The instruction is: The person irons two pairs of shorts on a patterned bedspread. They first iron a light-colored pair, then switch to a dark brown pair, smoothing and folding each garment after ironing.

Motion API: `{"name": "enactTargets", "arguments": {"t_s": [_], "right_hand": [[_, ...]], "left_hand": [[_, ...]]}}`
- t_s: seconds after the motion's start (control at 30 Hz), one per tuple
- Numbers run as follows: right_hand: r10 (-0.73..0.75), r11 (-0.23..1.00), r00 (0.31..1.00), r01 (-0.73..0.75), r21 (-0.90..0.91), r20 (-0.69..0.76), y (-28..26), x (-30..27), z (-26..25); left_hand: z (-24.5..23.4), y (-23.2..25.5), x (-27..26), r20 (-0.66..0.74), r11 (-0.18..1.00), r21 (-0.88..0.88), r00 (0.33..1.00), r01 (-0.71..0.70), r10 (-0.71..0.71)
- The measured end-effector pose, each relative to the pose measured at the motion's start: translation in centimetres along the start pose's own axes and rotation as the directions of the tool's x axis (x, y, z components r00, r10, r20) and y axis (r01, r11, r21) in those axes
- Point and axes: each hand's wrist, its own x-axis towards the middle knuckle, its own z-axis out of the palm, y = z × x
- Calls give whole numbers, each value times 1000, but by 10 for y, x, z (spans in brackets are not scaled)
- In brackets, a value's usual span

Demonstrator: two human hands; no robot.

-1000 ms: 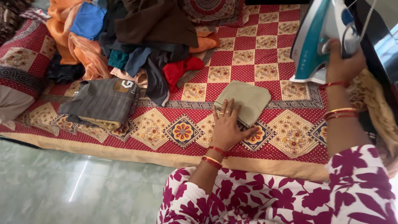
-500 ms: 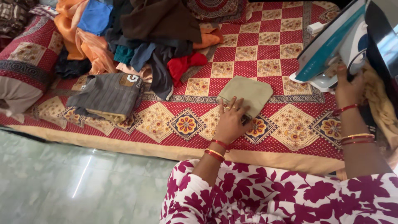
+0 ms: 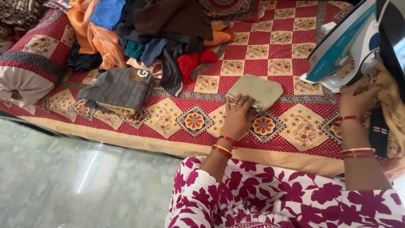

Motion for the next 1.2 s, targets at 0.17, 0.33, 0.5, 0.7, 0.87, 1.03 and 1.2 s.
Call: {"name": "enactTargets", "arguments": {"t_s": [0.17,0.33,0.5,0.7,0.87,1.03,1.2], "right_hand": [[-145,986,893,168,-19,426,-105,-53,-1],[-580,781,606,604,160,544,-195,-90,4],[-464,876,633,433,213,620,-206,-86,13],[-281,959,723,187,213,631,-205,-94,13],[-350,913,652,78,401,672,-173,-94,29],[-278,956,583,95,276,763,-124,-104,64],[-352,935,561,171,311,749,-97,-115,99]], "left_hand": [[-1,-3,7,-54,998,-67,998,12,-15],[-10,-2,14,-107,984,-177,993,22,-41],[-41,-5,19,-180,960,-276,979,47,-100],[-76,-1,26,-67,895,-395,965,208,-254],[-113,-33,45,-315,962,-243,928,126,-201],[-158,-94,41,-319,895,-354,864,272,-389],[-187,-183,55,-505,885,-297,727,359,-464]]}}
